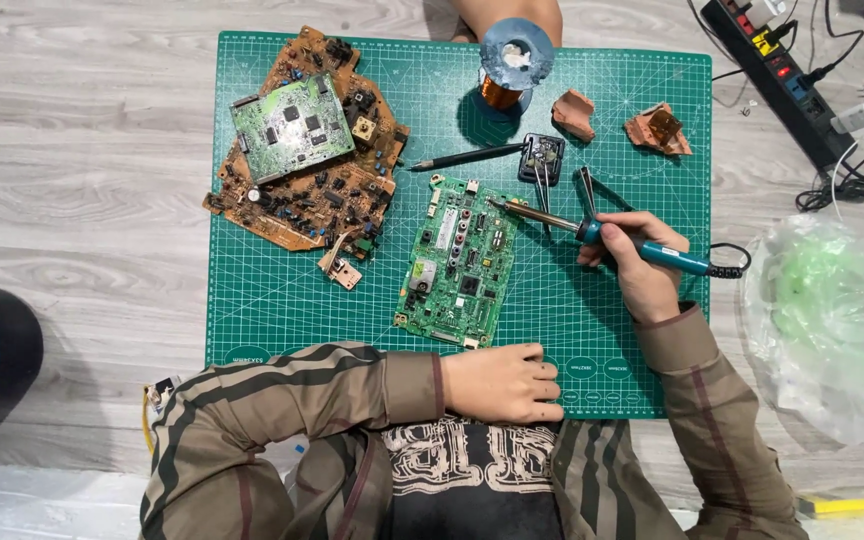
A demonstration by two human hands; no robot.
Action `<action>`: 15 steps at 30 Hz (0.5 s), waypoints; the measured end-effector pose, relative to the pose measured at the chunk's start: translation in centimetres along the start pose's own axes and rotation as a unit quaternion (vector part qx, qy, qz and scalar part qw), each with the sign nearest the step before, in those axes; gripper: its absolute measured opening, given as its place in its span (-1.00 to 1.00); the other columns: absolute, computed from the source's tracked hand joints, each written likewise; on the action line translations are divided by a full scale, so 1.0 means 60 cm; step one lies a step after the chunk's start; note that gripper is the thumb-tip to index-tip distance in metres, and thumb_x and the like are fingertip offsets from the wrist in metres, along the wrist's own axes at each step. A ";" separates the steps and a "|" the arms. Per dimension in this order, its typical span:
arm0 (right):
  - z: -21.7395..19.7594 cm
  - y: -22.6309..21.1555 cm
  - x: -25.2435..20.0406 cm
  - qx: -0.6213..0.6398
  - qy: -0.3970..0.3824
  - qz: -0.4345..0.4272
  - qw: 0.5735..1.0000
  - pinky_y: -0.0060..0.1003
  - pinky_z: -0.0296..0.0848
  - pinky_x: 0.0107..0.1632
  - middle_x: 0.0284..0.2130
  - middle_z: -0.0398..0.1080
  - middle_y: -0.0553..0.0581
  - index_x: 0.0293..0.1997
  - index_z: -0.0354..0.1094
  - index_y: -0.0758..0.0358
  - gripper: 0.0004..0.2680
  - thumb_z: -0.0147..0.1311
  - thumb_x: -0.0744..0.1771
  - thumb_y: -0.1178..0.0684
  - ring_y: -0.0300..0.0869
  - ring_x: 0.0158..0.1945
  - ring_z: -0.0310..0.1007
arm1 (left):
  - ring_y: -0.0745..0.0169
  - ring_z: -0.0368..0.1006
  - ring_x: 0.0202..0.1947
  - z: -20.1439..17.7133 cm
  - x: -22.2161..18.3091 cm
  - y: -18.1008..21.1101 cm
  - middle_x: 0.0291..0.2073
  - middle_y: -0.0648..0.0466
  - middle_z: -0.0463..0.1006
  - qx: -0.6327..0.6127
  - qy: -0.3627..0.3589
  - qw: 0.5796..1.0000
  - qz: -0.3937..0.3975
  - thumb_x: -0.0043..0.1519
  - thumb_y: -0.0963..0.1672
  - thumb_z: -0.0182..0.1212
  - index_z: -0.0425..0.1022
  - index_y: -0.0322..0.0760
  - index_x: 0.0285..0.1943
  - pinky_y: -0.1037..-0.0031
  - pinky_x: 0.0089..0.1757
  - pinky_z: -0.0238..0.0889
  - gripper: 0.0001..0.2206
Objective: Soldering components on a circuit board and inspecting the work on a repair mat.
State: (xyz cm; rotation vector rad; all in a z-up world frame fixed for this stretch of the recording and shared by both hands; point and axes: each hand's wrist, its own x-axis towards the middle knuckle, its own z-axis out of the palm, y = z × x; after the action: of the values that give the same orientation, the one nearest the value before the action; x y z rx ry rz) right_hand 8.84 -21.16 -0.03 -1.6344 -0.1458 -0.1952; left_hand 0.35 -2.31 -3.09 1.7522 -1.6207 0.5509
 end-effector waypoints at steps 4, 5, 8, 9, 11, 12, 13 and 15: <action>0.002 -0.002 0.002 0.004 0.003 0.002 1.000 -0.22 0.48 -0.48 -0.48 0.37 0.48 -0.21 0.32 0.55 -0.88 0.02 0.31 0.22 0.04 -0.47 0.47 | 0.20 0.26 -0.46 -0.008 0.004 -0.002 -0.55 0.12 0.36 -0.004 -0.014 1.000 0.000 0.25 -0.16 -0.18 0.36 -0.16 -0.33 0.40 -0.28 0.07 -0.83; 0.002 -0.003 0.002 0.002 0.003 0.002 1.000 -0.21 0.48 -0.48 -0.47 0.37 0.48 -0.20 0.32 0.55 -0.88 0.03 0.31 0.22 0.05 -0.46 0.47 | 0.19 0.26 -0.46 -0.013 0.006 -0.001 -0.55 0.12 0.36 -0.003 -0.015 1.000 0.001 0.25 -0.15 -0.18 0.36 -0.17 -0.33 0.41 -0.28 0.08 -0.83; 0.003 -0.007 0.002 -0.001 -0.003 0.004 1.000 -0.23 0.49 -0.46 -0.48 0.38 0.46 -0.20 0.32 0.55 -0.87 0.03 0.31 0.21 0.05 -0.46 0.48 | 0.20 0.25 -0.46 -0.020 0.009 -0.003 -0.55 0.12 0.35 -0.009 -0.022 1.000 0.002 0.24 -0.17 -0.18 0.36 -0.16 -0.33 0.41 -0.27 0.08 -0.83; 0.002 -0.007 0.002 -0.001 -0.002 0.004 1.000 -0.23 0.49 -0.46 -0.48 0.38 0.46 -0.20 0.32 0.55 -0.87 0.03 0.31 0.21 0.05 -0.46 0.48 | 0.20 0.25 -0.46 -0.018 0.008 -0.003 -0.55 0.12 0.35 -0.009 -0.022 1.000 0.002 0.24 -0.17 -0.18 0.36 -0.16 -0.33 0.41 -0.27 0.08 -0.83; 0.002 -0.006 0.002 -0.005 -0.006 0.001 1.000 -0.23 0.48 -0.46 -0.48 0.38 0.45 -0.20 0.32 0.56 -0.87 0.03 0.31 0.21 0.04 -0.46 0.48 | 0.20 0.25 -0.45 -0.014 0.006 -0.002 -0.55 0.12 0.34 -0.007 -0.020 1.000 0.001 0.24 -0.16 -0.19 0.35 -0.16 -0.32 0.41 -0.27 0.08 -0.83; 0.001 -0.006 0.002 -0.005 -0.006 0.001 1.000 -0.23 0.48 -0.46 -0.48 0.38 0.45 -0.20 0.32 0.56 -0.87 0.03 0.31 0.21 0.04 -0.46 0.48 | 0.20 0.25 -0.45 -0.014 0.006 -0.002 -0.55 0.12 0.34 -0.007 -0.020 1.000 0.001 0.24 -0.16 -0.19 0.35 -0.16 -0.32 0.41 -0.27 0.08 -0.83; 0.001 -0.006 0.002 -0.003 -0.006 0.002 1.000 -0.23 0.49 -0.46 -0.48 0.38 0.45 -0.20 0.32 0.56 -0.87 0.03 0.31 0.21 0.04 -0.46 0.48 | 0.20 0.25 -0.45 -0.015 0.006 -0.002 -0.54 0.12 0.35 -0.008 -0.022 1.000 0.001 0.24 -0.16 -0.19 0.35 -0.16 -0.31 0.41 -0.27 0.08 -0.83; 0.002 -0.005 0.002 -0.001 -0.005 0.002 1.000 -0.23 0.49 -0.46 -0.49 0.38 0.46 -0.20 0.32 0.56 -0.87 0.03 0.31 0.21 0.04 -0.46 0.48 | 0.20 0.26 -0.45 -0.013 0.005 -0.003 -0.54 0.13 0.35 -0.010 -0.025 1.000 0.002 0.24 -0.16 -0.19 0.35 -0.16 -0.30 0.41 -0.27 0.08 -0.83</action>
State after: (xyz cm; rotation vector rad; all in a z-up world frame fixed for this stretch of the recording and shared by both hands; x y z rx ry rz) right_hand 8.91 -21.04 0.28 -1.6383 -0.1494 -0.1837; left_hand 0.66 -1.94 -2.35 1.7619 -1.6578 0.4957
